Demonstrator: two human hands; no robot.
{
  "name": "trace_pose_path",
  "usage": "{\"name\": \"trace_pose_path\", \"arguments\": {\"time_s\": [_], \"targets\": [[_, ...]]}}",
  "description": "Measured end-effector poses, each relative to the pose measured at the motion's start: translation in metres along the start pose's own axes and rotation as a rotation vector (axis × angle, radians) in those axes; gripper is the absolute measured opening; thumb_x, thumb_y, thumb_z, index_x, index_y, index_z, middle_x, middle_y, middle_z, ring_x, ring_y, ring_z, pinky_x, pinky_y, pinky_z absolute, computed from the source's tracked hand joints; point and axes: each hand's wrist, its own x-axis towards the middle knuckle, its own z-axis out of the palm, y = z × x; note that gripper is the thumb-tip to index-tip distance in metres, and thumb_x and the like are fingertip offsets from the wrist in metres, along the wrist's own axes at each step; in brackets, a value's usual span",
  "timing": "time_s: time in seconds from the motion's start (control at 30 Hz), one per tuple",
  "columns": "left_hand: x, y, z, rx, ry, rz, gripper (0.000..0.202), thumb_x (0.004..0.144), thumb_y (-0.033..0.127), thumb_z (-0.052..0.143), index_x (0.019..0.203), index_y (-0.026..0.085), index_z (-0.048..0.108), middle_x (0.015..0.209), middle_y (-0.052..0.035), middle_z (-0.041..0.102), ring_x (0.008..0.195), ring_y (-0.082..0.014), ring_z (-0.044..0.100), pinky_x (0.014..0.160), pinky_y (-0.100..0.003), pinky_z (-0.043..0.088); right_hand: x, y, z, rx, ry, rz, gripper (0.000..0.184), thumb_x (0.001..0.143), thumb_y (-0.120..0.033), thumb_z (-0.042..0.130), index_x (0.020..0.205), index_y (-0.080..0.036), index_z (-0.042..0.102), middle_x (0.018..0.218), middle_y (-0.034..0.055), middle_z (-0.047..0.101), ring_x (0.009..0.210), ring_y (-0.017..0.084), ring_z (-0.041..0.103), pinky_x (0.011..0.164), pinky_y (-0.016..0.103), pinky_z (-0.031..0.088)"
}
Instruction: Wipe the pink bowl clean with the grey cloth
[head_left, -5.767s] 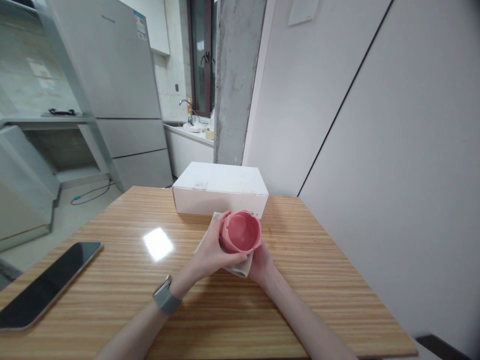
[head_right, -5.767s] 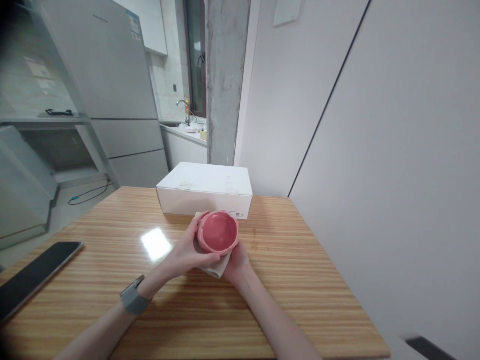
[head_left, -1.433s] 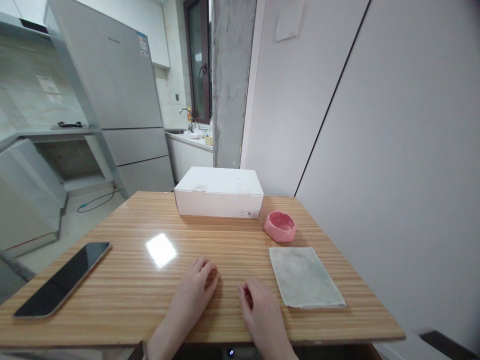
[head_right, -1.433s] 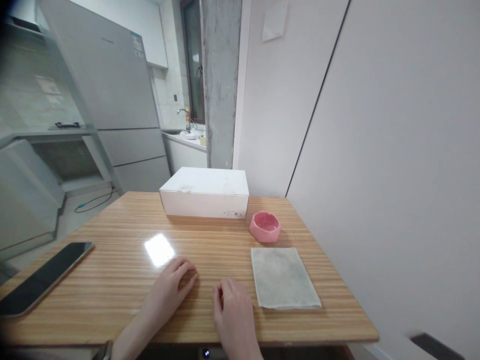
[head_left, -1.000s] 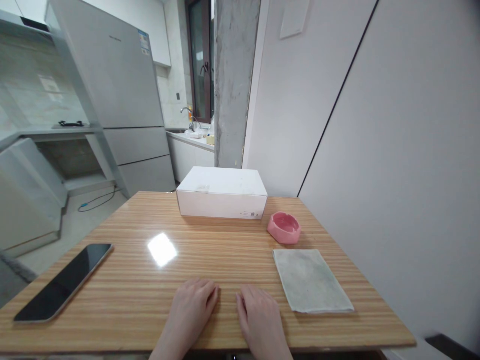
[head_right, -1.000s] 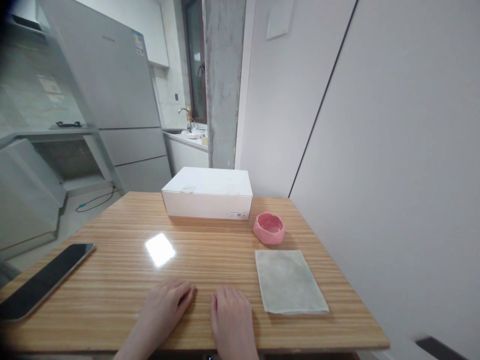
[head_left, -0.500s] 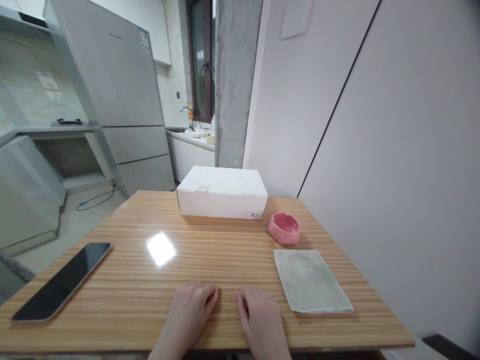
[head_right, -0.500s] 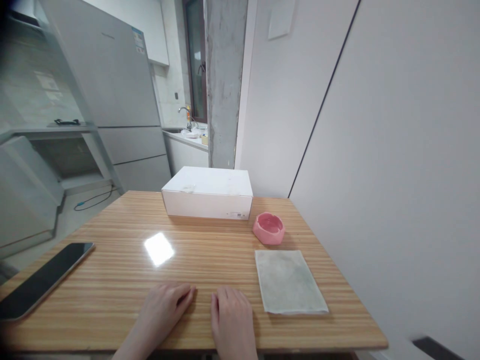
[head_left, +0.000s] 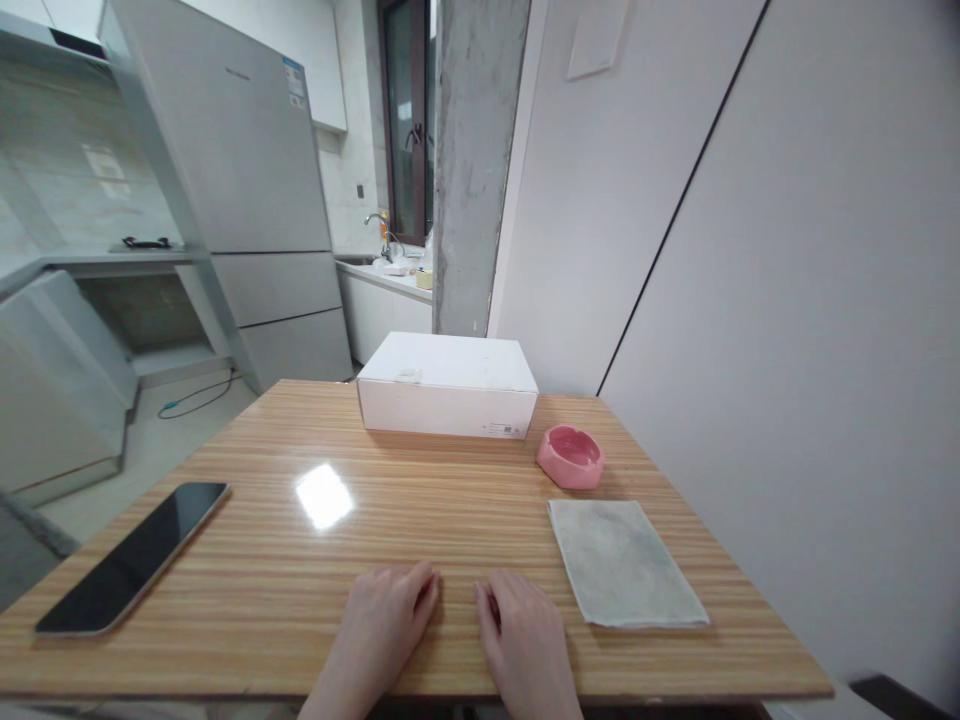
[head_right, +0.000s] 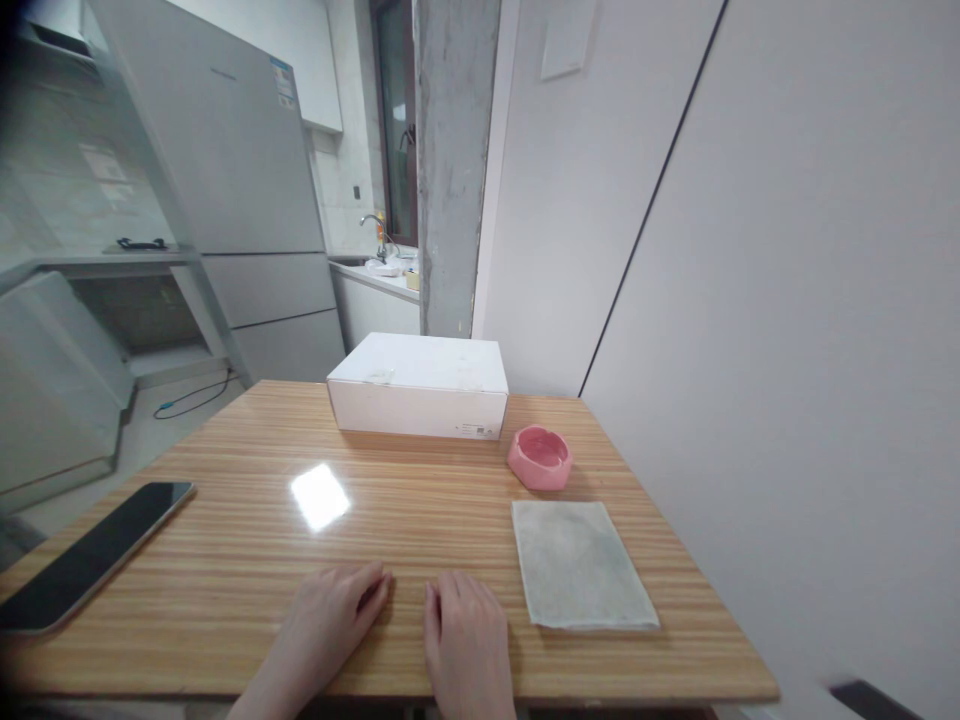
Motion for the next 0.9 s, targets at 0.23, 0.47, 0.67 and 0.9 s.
{"name": "trace_pose_path", "arguments": {"time_s": [0.23,0.47,0.67,0.9], "targets": [[0.0011,0.0000,-0.0004,0.026,-0.004,0.000,0.035,0.093,0.029,0.033,0.077,0.023,0.064,0.070,-0.0036,0.071,0.066,-0.0202,0.067,0.056,-0.026,0.036,0.0002,-0.0003,0.0002,-0.001,0.028,-0.004,0.033,0.096,-0.029,0.035,0.065,-0.022,0.047,0.061,-0.0003,0.057,0.056,0.015,0.055,0.056,0.026,0.031],[0.0006,-0.0013,0.0021,0.012,0.006,-0.001,0.035,0.093,0.028,0.034,0.076,0.022,0.063,0.070,-0.0040,0.071,0.066,-0.0197,0.067,0.056,-0.026,0.036,-0.0005,-0.0004,0.0001,-0.007,0.031,-0.005,0.035,0.096,-0.029,0.034,0.065,-0.022,0.047,0.061,-0.0003,0.057,0.056,0.015,0.055,0.057,0.026,0.031],[0.0013,-0.0012,0.0018,0.001,0.022,-0.002,0.034,0.092,0.028,0.035,0.076,0.022,0.064,0.069,-0.0045,0.071,0.064,-0.0198,0.067,0.055,-0.026,0.037,-0.0018,-0.0001,0.0012,-0.002,0.036,-0.002,0.034,0.096,-0.030,0.034,0.066,-0.022,0.048,0.062,0.0000,0.058,0.058,0.015,0.056,0.057,0.026,0.032],[0.0009,-0.0009,0.0014,0.019,-0.008,-0.009,0.035,0.093,0.029,0.033,0.077,0.023,0.063,0.071,-0.0036,0.071,0.067,-0.0204,0.067,0.057,-0.027,0.037,-0.0001,-0.0003,0.0007,-0.006,0.027,0.004,0.035,0.096,-0.030,0.034,0.065,-0.022,0.047,0.062,-0.0002,0.057,0.057,0.015,0.055,0.057,0.026,0.031]]}}
